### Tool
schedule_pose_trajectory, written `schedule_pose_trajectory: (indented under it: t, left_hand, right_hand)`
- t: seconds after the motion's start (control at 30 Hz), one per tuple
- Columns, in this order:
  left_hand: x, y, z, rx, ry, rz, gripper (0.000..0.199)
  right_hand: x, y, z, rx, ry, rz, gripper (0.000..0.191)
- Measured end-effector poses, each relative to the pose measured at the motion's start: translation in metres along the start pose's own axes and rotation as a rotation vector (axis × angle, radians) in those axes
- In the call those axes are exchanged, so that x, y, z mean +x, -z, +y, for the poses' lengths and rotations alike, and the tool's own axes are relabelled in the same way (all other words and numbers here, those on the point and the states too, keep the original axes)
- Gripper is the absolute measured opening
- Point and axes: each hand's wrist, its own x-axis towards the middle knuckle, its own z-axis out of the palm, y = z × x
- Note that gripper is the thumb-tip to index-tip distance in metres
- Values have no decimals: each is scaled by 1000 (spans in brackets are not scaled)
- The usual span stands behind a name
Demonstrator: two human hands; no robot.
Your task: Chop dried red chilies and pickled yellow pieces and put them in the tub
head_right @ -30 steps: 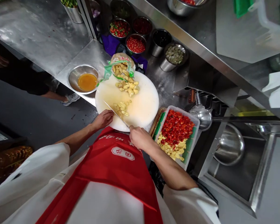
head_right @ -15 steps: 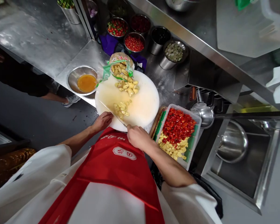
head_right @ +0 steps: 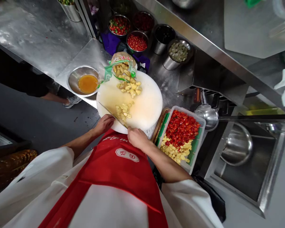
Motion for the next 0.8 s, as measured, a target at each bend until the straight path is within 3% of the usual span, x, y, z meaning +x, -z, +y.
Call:
schedule_pose_trajectory:
  t: [0.17,0.27,0.5,0.7,0.8]
  left_hand:
    - [-3,0,-3,-15,-8,-22,19]
    - [-2,0,-3,-12,4,-28,18]
    - [-2,-2,-2,-6,-2,23,16]
    - [-3,-2,-3,-26,4,3,16]
    - [-3,-2,-3,-2,28,-28,16]
  right_hand:
    - [-1,-1,1,3,62,37,25]
    - [3,-2,-1,21,19,6,25]
    - [-3,-5,6,54,63,41,23]
    - [19,-11,0,52,40,65,25]
    - [16,-7,6,39,35,102,25]
